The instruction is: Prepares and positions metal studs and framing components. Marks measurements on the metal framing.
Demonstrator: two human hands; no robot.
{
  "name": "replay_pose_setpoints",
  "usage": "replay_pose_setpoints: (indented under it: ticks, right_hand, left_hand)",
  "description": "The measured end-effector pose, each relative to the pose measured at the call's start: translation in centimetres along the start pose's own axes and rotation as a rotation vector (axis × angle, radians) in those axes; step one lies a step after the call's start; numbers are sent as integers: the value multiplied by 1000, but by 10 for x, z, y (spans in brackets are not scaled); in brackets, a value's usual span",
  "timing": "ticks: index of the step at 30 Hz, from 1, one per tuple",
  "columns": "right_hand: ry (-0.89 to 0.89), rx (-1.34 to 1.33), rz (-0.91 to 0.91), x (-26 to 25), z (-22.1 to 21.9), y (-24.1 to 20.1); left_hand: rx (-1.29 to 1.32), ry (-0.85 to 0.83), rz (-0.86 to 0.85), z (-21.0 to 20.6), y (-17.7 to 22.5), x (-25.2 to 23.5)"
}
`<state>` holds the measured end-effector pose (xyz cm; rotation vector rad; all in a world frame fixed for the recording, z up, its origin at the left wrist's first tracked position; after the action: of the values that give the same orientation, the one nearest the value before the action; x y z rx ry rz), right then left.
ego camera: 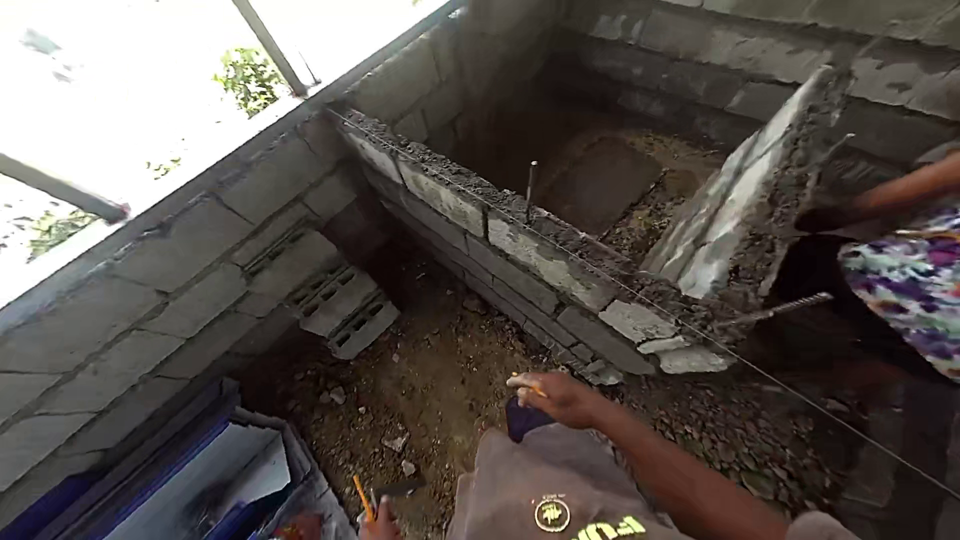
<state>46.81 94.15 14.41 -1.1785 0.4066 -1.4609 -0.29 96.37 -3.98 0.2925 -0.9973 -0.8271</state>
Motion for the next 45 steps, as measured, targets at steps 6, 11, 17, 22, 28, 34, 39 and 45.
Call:
replay_pose_setpoints:
  ticks: [6,11,17,22,28,34,39,45]
  right_hand:
    - [-62,-20,-58,-82,40,10]
    - [-118,-62,-27,-176,78,3]
    - [-130,-98,46,-311,154,-2]
    - [-88,-169,78,-389,235,-22]
    - [-47,-187,67,-444,298,-29]
    - [-14,-254,42,-490,328,-41]
    - [38,-285,106,-535,357,-68]
    - [109,-306,131,-636,405,-116]
  left_hand:
    - [162,26,11,9,131,-73]
    - [80,24,-152,-2,254,-124]
    - [-11,45,-271,4,432,-209]
    - [-67,151,-417,15,580,-261]
    - [58,128,-561,8,715,-276]
    - [244,36,-805,-1,831,-298]
    - [320,-48,-991,1,923,-333]
    - [312,-119,-1053,9,1019,-404]
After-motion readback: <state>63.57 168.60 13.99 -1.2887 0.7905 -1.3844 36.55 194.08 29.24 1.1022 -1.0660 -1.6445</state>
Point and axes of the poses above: each hand's wrist, its own x-axis away from the middle knuckle, its own z-axis out of the back of the hand, y = z × x, the point moved 8 cm from there along -x, towards the middle knuckle, and after that the axes turned 4 degrees about z, right-handed, at the moved point
